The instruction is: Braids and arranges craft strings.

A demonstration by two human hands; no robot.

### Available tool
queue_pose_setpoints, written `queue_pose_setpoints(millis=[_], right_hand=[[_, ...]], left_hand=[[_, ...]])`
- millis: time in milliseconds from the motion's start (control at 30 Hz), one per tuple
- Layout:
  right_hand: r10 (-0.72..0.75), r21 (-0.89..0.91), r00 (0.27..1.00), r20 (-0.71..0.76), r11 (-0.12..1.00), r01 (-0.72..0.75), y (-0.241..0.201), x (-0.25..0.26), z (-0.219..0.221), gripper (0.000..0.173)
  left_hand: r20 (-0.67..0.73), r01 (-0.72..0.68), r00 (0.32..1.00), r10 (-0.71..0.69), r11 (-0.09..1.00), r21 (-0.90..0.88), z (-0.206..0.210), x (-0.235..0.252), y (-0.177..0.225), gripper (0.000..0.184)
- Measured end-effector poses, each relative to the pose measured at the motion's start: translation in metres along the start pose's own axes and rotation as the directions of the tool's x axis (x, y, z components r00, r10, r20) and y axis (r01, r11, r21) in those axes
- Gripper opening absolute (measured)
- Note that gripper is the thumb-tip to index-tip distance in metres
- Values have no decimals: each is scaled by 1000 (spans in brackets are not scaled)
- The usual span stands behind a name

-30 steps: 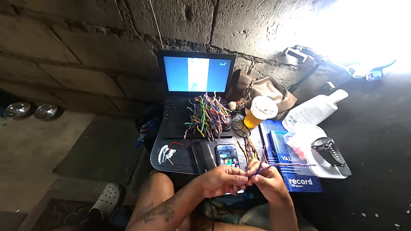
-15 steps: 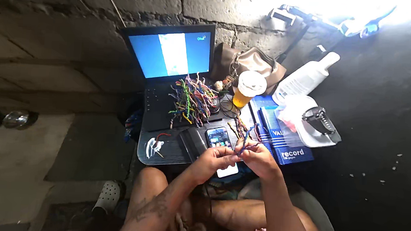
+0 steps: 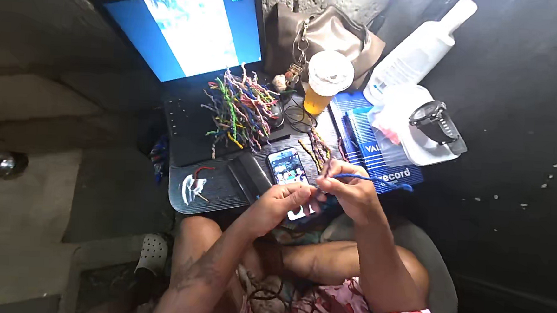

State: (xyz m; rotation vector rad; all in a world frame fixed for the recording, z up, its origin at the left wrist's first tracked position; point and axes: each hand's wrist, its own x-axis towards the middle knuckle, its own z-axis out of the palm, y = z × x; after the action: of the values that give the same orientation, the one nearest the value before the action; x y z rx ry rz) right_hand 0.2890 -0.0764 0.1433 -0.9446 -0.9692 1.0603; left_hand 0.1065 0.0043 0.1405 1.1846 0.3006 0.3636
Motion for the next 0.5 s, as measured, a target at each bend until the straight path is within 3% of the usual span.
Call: queue_pose_setpoints(millis=[67,133,200,267,300,333,367,400,433,467,500], right_hand=[[-13,76,986,168,997,0,-3,-2,-6,3],[-57,107,951,304,994,26,-1,0,-7,4],[-125,96,919,374,991,95,4,3,-7,8],[-180,22,923,339,983,184,8,4,-7,12],[-190,-57,944,270,975,213,7,3,-5,12],[-190,-166,969,159,962,216,6,2,-1,11],[-198,-280,980,29,939,198,7,1,5,12],[-215,-384,973,-82,908,169,8,1,11,13],[-219,-445,965,-146,886,134,9,3,16,13],[-195,-455,966,-170,885,98,10,4,18,13],[-141,-425,978,-155,903,63,9,4,18,13]], left_hand=[[217,93,976,-29,952,-291,1,0,-6,23],[303,140,953,-14,906,-400,6,0,-12,14],[343,165,939,6,869,-467,8,0,-17,11],[243,78,970,32,901,-428,10,0,-17,9],[108,-45,991,79,957,-287,11,-1,-14,7],[-45,-191,981,190,982,-7,12,-2,-10,3],[-158,-281,920,358,886,370,11,-1,-8,8],[-200,-271,831,520,691,671,8,2,-8,12],[-200,-212,775,599,545,811,5,4,-8,13],[-210,-171,776,595,517,839,3,5,-8,14],[-236,-155,821,519,601,784,4,4,-7,16]])
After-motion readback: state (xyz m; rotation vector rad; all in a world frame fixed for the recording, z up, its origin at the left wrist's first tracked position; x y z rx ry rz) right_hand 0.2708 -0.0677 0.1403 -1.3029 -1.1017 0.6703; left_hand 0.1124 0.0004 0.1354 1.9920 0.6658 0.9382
